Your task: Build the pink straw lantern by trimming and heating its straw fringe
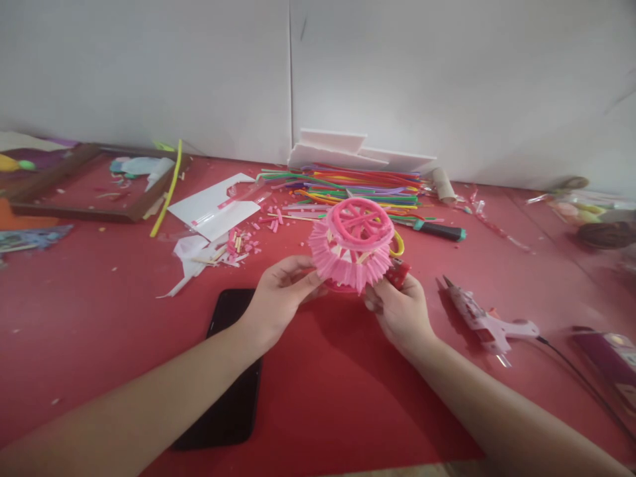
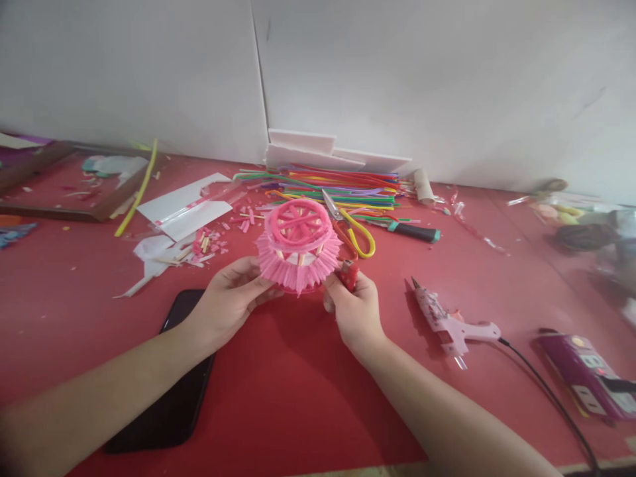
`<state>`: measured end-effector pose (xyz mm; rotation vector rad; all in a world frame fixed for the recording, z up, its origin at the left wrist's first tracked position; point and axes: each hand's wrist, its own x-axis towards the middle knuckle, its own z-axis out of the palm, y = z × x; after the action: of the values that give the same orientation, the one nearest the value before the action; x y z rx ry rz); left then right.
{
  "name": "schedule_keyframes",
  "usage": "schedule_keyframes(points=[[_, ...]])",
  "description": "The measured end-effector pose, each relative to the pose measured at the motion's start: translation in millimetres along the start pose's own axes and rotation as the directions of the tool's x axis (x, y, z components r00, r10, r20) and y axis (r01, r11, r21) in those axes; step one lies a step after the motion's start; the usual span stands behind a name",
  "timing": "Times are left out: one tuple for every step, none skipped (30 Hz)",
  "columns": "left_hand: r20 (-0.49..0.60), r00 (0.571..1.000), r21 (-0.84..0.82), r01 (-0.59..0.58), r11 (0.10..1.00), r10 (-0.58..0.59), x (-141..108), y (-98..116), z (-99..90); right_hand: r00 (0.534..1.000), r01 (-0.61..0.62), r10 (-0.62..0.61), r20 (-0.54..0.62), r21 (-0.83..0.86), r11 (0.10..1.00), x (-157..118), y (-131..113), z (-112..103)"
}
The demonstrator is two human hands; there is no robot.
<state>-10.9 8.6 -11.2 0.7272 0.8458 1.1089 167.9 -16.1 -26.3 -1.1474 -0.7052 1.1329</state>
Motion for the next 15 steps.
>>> schedule_keyframes(points=[[-0.006, 1.0, 0.012, -0.002, 1.0, 0.002, -0.3, 0.1, 0.7, 1.0, -0.007, 0.007, -0.004, 0.011, 1.0, 0.2, -0.6, 1.0], [-0.013, 1.0, 0.025, -0.006, 1.0, 0.006, -0.6, 0.4, 1.4, 1.0, -0.013, 0.013, -0.01, 0.022, 1.0, 0.4, -1.4, 2.1], [-0.023, 1.0, 0.038, -0.01, 0.999, 0.011, -0.8, 0.7, 2.0, 1.0, -0.021, 0.022, -0.016, 0.031, 0.999, 0.6, -2.2, 3.1], [-0.035, 0.999, 0.049, -0.014, 0.999, 0.015, -0.9, 1.0, 2.4, 0.999, -0.029, 0.03, -0.022, 0.04, 0.999, 0.6, -3.2, 3.9], [-0.051, 0.998, 0.055, -0.019, 0.998, 0.022, -0.8, 1.3, 2.5, 0.999, -0.038, 0.039, -0.027, 0.047, 0.998, 0.7, -4.4, 4.6], [-0.069, 0.997, 0.053, -0.026, 0.998, 0.03, -0.6, 1.6, 2.3, 0.998, -0.045, 0.047, -0.032, 0.053, 0.998, 0.8, -5.5, 5.1], [-0.091, 0.995, 0.045, -0.034, 0.998, 0.038, -0.1, 1.9, 2.0, 0.998, -0.053, 0.055, -0.035, 0.057, 0.997, 0.8, -6.6, 5.4], [-0.118, 0.992, 0.029, -0.046, 0.999, 0.049, 0.6, 2.2, 1.7, 0.997, -0.063, 0.065, -0.037, 0.059, 0.996, 0.8, -7.6, 5.6], [-0.147, 0.987, 0.012, -0.061, 0.998, 0.062, 1.3, 2.5, 1.4, 0.996, -0.077, 0.079, -0.036, 0.057, 0.995, 0.7, -8.4, 5.5], [-0.178, 0.981, -0.007, -0.076, 0.997, 0.073, 2.0, 3.0, 1.4, 0.995, -0.091, 0.093, -0.034, 0.053, 0.994, 0.5, -8.9, 5.3], [-0.208, 0.975, -0.027, -0.087, 0.996, 0.08, 2.6, 3.6, 1.7, 0.994, -0.106, 0.107, -0.03, 0.047, 0.993, 0.2, -9.1, 5.1], [-0.235, 0.969, -0.048, -0.095, 0.994, 0.081, 3.0, 4.3, 2.3, 0.993, -0.118, 0.119, -0.025, 0.04, 0.992, -0.1, -9.0, 4.8], [-0.253, 0.964, -0.066, -0.1, 0.993, 0.08, 3.3, 5.1, 3.0, 0.991, -0.129, 0.13, -0.017, 0.034, 0.991, -0.4, -8.6, 4.5], [-0.264, 0.961, -0.079, -0.102, 0.992, 0.078, 3.4, 5.8, 3.9, 0.99, -0.139, 0.139, -0.006, 0.028, 0.99, -0.6, -7.9, 4.3], [-0.27, 0.96, -0.089, -0.106, 0.99, 0.078, 3.5, 6.4, 4.6, 0.989, -0.145, 0.145, 0.007, 0.022, 0.989, -0.8, -7.1, 4.1]])
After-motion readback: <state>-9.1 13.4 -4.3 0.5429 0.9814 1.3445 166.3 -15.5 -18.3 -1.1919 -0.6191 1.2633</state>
